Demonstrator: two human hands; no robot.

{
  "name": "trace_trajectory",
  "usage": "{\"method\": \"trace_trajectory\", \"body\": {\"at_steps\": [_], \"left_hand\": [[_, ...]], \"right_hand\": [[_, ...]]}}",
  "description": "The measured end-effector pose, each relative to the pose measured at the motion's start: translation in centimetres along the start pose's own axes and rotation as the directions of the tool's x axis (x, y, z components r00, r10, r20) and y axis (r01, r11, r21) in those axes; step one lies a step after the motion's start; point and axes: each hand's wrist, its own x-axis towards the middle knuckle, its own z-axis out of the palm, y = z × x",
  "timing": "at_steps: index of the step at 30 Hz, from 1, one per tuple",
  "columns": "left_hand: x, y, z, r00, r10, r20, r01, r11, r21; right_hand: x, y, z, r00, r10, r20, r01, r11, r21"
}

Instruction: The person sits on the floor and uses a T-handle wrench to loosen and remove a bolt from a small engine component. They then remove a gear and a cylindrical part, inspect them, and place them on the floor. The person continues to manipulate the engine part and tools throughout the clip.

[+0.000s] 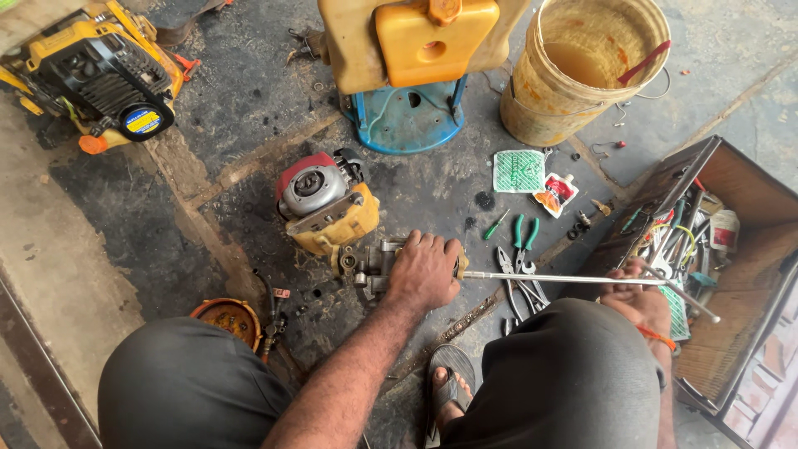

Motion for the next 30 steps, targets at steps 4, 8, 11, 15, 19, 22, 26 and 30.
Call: {"method": "trace_trajectory", "body": {"at_steps": [4,8,11,15,19,22,26,30], "left_hand": [[0.0,0.0,0.1,1.000,0.000,0.007,-0.001,0.999,0.043],[0.0,-0.1,0.1,1.000,0.002,0.019,-0.002,1.000,0.001],[0.0,-0.1,0.0,0.999,-0.002,0.034,0.001,1.000,0.010],[-0.1,0.1,-0.3,1.000,-0.003,0.017,0.003,1.000,0.005],[-0.2,0.0,-0.2,1.000,-0.009,0.017,0.008,1.000,0.030],[-0.2,-0.2,-0.2,1.000,-0.007,0.029,0.007,1.000,0.006],[-0.1,-0.2,-0.1,0.999,-0.004,0.046,0.002,0.998,0.055],[-0.1,-0.3,0.0,0.999,-0.012,0.036,0.010,0.998,0.056]], "right_hand": [[-1.5,0.8,2.7,0.948,-0.209,-0.240,0.141,0.952,-0.272],[-3.6,1.3,5.3,0.892,-0.372,-0.257,0.247,0.877,-0.411],[-2.8,0.9,4.3,0.954,-0.178,-0.241,0.146,0.978,-0.145],[-0.8,0.8,1.2,0.996,-0.019,-0.084,0.028,0.993,0.115],[-1.4,0.7,-0.3,0.982,-0.034,-0.188,0.055,0.993,0.109],[-2.2,-1.1,-0.6,0.973,-0.043,-0.229,0.083,0.983,0.166],[-2.2,-3.4,0.9,0.974,-0.067,-0.215,0.125,0.955,0.269],[-2.3,-4.4,1.9,0.975,-0.120,-0.187,0.176,0.932,0.316]]}}
